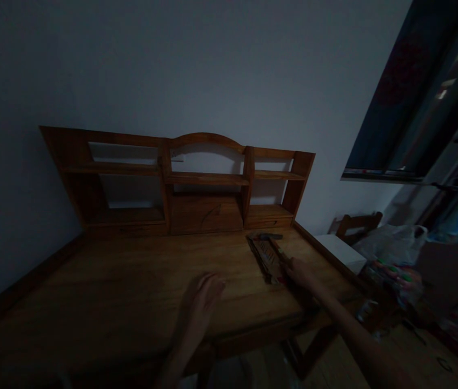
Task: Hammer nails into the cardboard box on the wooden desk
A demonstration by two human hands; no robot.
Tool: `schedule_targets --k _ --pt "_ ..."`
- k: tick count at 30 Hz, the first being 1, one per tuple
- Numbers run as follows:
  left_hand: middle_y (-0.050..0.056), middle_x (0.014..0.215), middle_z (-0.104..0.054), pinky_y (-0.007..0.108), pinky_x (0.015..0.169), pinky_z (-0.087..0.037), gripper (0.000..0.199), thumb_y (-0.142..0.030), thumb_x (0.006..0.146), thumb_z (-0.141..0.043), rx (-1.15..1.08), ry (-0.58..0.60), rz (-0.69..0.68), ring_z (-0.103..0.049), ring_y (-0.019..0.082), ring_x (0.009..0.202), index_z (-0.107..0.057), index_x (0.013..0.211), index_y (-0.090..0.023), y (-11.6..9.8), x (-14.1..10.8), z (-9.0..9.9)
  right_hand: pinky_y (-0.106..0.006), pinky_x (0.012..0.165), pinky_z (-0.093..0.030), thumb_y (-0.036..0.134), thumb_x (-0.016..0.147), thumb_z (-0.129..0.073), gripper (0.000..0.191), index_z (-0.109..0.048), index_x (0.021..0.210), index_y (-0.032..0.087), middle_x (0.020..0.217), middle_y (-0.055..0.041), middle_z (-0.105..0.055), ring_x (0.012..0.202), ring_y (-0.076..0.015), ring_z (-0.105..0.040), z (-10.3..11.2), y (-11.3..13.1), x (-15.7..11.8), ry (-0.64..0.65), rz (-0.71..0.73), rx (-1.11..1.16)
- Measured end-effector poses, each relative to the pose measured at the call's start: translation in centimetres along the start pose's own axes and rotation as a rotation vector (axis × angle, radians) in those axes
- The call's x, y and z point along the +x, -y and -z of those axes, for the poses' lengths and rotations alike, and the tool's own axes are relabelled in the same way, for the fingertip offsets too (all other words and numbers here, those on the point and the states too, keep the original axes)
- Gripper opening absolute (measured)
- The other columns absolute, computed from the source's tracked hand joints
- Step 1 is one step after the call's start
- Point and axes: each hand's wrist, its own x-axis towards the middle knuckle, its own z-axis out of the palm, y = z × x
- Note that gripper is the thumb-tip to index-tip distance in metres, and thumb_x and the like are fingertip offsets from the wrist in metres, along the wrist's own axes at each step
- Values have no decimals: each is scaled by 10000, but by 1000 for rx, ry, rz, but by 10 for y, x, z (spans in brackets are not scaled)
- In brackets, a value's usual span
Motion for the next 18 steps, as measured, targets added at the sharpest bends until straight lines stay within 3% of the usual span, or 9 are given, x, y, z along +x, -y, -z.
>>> schedule_targets --k 5,8,10,12,15,18 --pt "106 1129 -667 433 1031 -425 535 -601 883 -366 -173 -178 151 -594 257 1106 -669 1035 -186 39 -7 35 -384 829 -477 519 905 -428 455 -670 951 136 947 -202 -709 934 -302 -668 15 3 1 -33 59 -84" --pt "130 1061 -695 437 953 -489 637 -650 881 -308 -320 -207 254 -655 261 983 -683 992 -147 45 -10 40 -419 1054 -348 503 948 -341 539 -526 1293 133 1345 -192 -528 1273 -285 -468 20 14 -10 -130 125 -77" --pt "126 1036 -704 427 926 -507 649 -666 871 -314 -340 -203 269 -667 258 945 -691 954 -144 43 -11 39 -408 1131 -259 513 954 -332 620 -275 1482 193 1534 -112 -280 1399 -234 -274 15 26 -23 -211 214 0" --pt "112 1002 -715 414 928 -507 635 -677 856 -339 -308 -196 256 -664 259 955 -702 911 -159 39 -11 37 -432 1149 -228 533 944 -357 664 -145 1518 277 1587 -48 -102 1433 -228 -164 4 39 -35 -219 292 90" --pt "100 976 -721 411 978 -469 591 -652 860 -366 -264 -186 217 -656 258 974 -713 881 -174 36 -12 35 -468 1159 -187 551 927 -394 665 -170 1510 321 1591 -11 21 1442 -254 -41 -15 55 -43 -122 327 152" --pt "92 999 -720 405 993 -449 526 -598 876 -395 -236 -145 203 -651 252 990 -715 864 -181 35 -14 35 -484 1164 -164 546 939 -368 622 -216 1499 322 1588 1 -51 1440 -244 1 -25 61 -35 -70 307 189"
